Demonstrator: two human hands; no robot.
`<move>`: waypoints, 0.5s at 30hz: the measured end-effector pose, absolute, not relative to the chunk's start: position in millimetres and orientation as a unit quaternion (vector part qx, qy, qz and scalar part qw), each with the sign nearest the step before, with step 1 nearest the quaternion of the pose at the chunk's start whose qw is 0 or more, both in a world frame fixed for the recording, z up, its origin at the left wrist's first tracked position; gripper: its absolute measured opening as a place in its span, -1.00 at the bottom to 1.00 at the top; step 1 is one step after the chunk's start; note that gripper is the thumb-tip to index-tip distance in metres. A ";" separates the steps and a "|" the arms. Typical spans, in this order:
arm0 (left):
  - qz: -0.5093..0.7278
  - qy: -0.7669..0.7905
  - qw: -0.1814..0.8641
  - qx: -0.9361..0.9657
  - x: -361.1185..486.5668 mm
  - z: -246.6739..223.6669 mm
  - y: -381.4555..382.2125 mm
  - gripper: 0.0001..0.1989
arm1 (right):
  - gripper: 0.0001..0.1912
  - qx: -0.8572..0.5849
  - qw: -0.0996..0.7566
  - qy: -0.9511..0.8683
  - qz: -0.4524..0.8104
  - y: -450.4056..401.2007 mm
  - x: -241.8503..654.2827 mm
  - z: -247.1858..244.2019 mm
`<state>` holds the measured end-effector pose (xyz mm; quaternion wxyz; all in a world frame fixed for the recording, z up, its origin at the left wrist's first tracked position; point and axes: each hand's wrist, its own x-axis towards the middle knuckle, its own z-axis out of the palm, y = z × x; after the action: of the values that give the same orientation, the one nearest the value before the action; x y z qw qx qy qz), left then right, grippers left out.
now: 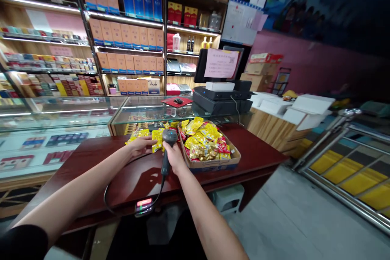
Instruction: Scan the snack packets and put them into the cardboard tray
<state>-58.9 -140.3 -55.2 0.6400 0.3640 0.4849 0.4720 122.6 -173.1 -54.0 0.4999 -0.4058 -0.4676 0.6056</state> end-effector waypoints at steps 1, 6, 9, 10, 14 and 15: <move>0.470 0.481 0.641 0.371 -51.5 -48.0 -136.6 -0.73 | -0.61 -0.404 0.507 -0.457 0.609 -168.4 128.2 -48.2; 0.459 0.469 0.654 0.377 0.2 -23.8 -110.2 -0.72 | -0.66 -0.418 0.552 -0.391 0.606 -151.0 170.5 -24.7; 0.439 0.458 0.667 0.390 40.3 -22.7 -92.8 -0.71 | -0.67 -0.442 0.578 -0.358 0.585 -147.7 202.7 -18.9; 0.434 0.459 0.666 0.397 53.5 -23.8 -87.7 -0.70 | -0.67 -0.449 0.584 -0.351 0.577 -147.7 213.1 -18.5; 0.419 0.482 0.640 0.427 93.6 -29.5 -72.3 -0.63 | -0.65 -0.469 0.616 -0.337 0.536 -149.2 246.5 -21.5; 0.410 0.490 0.630 0.441 98.3 -30.9 -69.6 -0.60 | -0.64 -0.474 0.624 -0.338 0.522 -149.5 251.8 -22.6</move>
<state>98.3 -69.6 -30.9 0.6305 0.4411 0.4897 0.4101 251.8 -149.5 -22.6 0.6240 -0.4736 -0.3378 0.5218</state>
